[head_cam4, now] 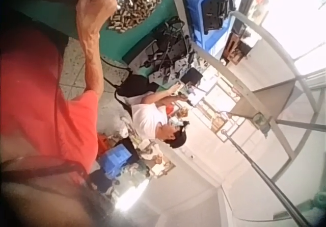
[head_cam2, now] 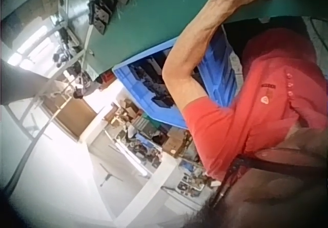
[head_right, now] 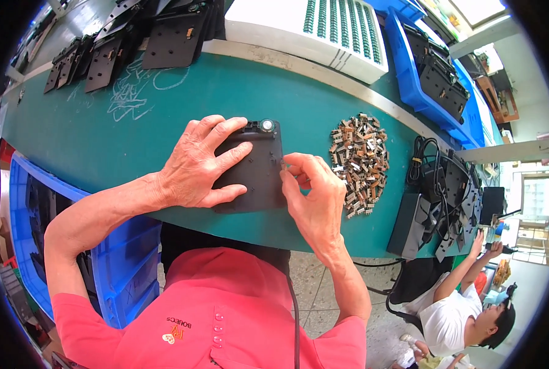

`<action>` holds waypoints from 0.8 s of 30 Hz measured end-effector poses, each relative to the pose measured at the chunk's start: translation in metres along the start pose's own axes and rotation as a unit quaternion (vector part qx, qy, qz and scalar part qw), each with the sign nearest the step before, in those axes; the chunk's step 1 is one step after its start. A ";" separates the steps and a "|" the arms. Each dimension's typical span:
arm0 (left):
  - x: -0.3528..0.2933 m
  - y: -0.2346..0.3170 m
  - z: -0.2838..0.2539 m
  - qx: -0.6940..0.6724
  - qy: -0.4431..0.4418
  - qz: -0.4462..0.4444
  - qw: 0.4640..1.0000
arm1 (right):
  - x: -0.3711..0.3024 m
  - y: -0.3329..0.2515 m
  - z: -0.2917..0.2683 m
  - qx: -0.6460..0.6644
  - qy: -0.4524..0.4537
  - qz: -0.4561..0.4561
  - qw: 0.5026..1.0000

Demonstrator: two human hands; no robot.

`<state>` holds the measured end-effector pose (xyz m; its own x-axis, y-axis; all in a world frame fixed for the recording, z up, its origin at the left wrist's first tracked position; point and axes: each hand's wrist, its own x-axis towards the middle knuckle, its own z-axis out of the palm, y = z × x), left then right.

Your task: The person assembles small black plastic components by hand, attaching circular parts and connectors to them.

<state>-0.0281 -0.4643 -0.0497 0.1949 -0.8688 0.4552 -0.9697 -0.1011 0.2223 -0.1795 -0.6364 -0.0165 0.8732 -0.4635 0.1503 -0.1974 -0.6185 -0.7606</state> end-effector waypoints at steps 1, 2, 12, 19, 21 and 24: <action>0.000 0.000 0.001 -0.006 0.009 -0.003 1.000 | 0.001 0.000 0.000 0.003 -0.002 0.010 1.000; 0.000 0.000 0.002 -0.007 0.012 -0.005 1.000 | 0.003 0.000 0.001 0.005 -0.003 0.020 1.000; 0.001 0.005 0.002 -0.013 0.024 -0.034 0.999 | 0.011 -0.004 0.010 -0.036 -0.006 -0.012 0.999; 0.003 0.008 -0.001 -0.010 0.039 -0.036 0.999 | 0.013 -0.006 0.011 -0.089 -0.002 -0.029 0.996; 0.003 0.009 0.000 -0.012 0.040 -0.037 0.998 | 0.013 -0.005 0.012 -0.131 -0.002 -0.049 0.990; 0.003 0.010 -0.001 -0.011 0.038 -0.039 0.998 | 0.011 -0.002 0.014 -0.144 0.001 -0.055 0.988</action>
<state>-0.0366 -0.4674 -0.0448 0.2808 -0.8190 0.5004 -0.9481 -0.1558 0.2771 -0.1635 -0.6319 -0.0222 0.8954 -0.3849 0.2237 -0.2206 -0.8201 -0.5280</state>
